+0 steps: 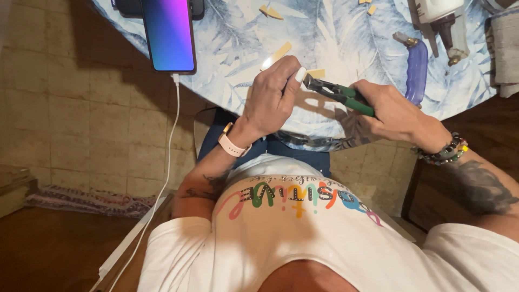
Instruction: Cutting small mosaic tiles using a tile nipper tool
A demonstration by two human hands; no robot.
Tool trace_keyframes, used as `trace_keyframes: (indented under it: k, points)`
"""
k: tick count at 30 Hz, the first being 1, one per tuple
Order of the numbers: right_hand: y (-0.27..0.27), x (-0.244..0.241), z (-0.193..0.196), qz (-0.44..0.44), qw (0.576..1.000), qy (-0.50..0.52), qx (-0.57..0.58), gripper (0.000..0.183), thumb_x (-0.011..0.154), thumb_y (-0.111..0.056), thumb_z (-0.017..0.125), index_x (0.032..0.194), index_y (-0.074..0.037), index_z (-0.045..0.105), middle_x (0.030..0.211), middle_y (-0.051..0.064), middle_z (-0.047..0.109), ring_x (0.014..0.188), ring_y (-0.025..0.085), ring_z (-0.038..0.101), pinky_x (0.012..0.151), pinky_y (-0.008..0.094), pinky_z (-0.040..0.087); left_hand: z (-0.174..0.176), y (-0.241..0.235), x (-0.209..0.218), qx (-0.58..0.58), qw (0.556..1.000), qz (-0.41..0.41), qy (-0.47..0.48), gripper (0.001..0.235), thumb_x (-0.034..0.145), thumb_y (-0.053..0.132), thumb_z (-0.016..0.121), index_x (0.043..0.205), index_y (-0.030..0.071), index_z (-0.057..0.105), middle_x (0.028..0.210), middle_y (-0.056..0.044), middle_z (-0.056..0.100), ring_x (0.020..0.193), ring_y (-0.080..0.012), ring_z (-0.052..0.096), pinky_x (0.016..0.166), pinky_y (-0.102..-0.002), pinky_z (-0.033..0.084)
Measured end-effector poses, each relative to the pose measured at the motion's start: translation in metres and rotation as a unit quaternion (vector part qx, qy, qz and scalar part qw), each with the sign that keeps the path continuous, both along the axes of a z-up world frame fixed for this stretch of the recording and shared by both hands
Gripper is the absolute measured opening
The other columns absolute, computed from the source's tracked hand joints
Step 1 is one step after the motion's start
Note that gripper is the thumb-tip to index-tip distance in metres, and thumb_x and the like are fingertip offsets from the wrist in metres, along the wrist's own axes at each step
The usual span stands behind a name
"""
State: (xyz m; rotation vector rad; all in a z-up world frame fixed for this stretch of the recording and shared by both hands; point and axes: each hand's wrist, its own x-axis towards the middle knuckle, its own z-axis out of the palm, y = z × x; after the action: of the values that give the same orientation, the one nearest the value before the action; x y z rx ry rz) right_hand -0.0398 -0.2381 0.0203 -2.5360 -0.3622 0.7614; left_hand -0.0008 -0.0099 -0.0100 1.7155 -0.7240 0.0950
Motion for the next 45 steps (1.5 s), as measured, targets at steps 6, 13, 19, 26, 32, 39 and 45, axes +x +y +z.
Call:
trace_keyframes:
  k: [6,13,19,26,32,39,45]
  points:
    - [-0.003,0.001,-0.008,0.010,1.000,-0.007,-0.012,0.025,0.065,-0.008,0.038,0.088,-0.003,0.045,0.062,0.010,0.055,0.049,0.022,0.048,0.046,0.033,0.039,-0.002,-0.001,0.000,0.002,1.000,0.014,0.001,0.021,0.091,0.017,0.026,0.077,0.004,0.035,0.067,-0.007,0.036,0.055,-0.0190,0.032,0.051,-0.031,0.025]
    - [-0.009,-0.001,-0.014,0.019,0.999,-0.049,0.002,0.026,0.062,-0.007,0.040,0.086,-0.002,0.047,0.058,0.011,0.055,0.046,0.024,0.048,0.047,0.033,0.038,-0.002,-0.002,0.001,0.000,1.000,0.015,-0.004,0.022,0.091,0.019,0.025,0.077,0.004,0.034,0.067,-0.007,0.035,0.055,-0.0196,0.032,0.051,-0.032,0.024]
    - [-0.001,-0.004,-0.004,0.006,0.998,-0.042,0.040,0.024,0.064,-0.006,0.041,0.086,-0.002,0.048,0.061,0.008,0.056,0.049,0.020,0.049,0.047,0.031,0.040,0.001,0.001,0.002,0.003,1.000,0.000,0.000,0.023,0.091,0.020,0.024,0.076,0.005,0.033,0.066,-0.007,0.033,0.054,-0.0188,0.029,0.050,-0.032,0.022]
    - [-0.003,-0.014,-0.010,-0.035,0.995,-0.060,0.078,0.039,0.062,-0.011,0.048,0.100,-0.002,0.051,0.075,0.014,0.056,0.064,0.030,0.053,0.057,0.038,0.041,0.004,0.000,0.001,-0.019,0.999,-0.029,0.019,0.023,0.091,0.019,0.028,0.075,0.006,0.038,0.062,-0.007,0.035,0.053,-0.0227,0.037,0.052,-0.032,0.032]
    - [-0.012,-0.019,-0.016,-0.040,0.990,-0.093,0.095,0.054,0.061,-0.014,0.057,0.112,0.000,0.049,0.080,0.018,0.053,0.073,0.034,0.056,0.063,0.043,0.044,0.010,0.002,-0.001,-0.048,0.997,-0.044,0.035,0.024,0.091,0.019,0.032,0.073,0.008,0.043,0.058,-0.004,0.035,0.053,-0.0234,0.043,0.054,-0.032,0.041]
    - [-0.014,-0.025,-0.018,-0.022,0.986,-0.134,0.097,0.052,0.064,-0.018,0.060,0.111,0.001,0.049,0.080,0.015,0.052,0.070,0.029,0.055,0.064,0.041,0.044,0.020,0.003,-0.007,-0.026,0.999,-0.031,0.002,0.021,0.091,0.018,0.032,0.074,0.010,0.042,0.058,-0.007,0.034,0.049,-0.0301,0.043,0.049,-0.035,0.042]
    - [-0.013,-0.033,-0.022,-0.033,0.984,-0.141,0.101,0.046,0.068,-0.020,0.059,0.109,0.000,0.051,0.078,0.014,0.052,0.068,0.032,0.055,0.062,0.041,0.044,0.025,0.004,-0.012,-0.020,0.999,-0.027,-0.023,0.023,0.091,0.019,0.032,0.073,0.010,0.042,0.057,-0.005,0.034,0.048,-0.0289,0.043,0.047,-0.033,0.042]
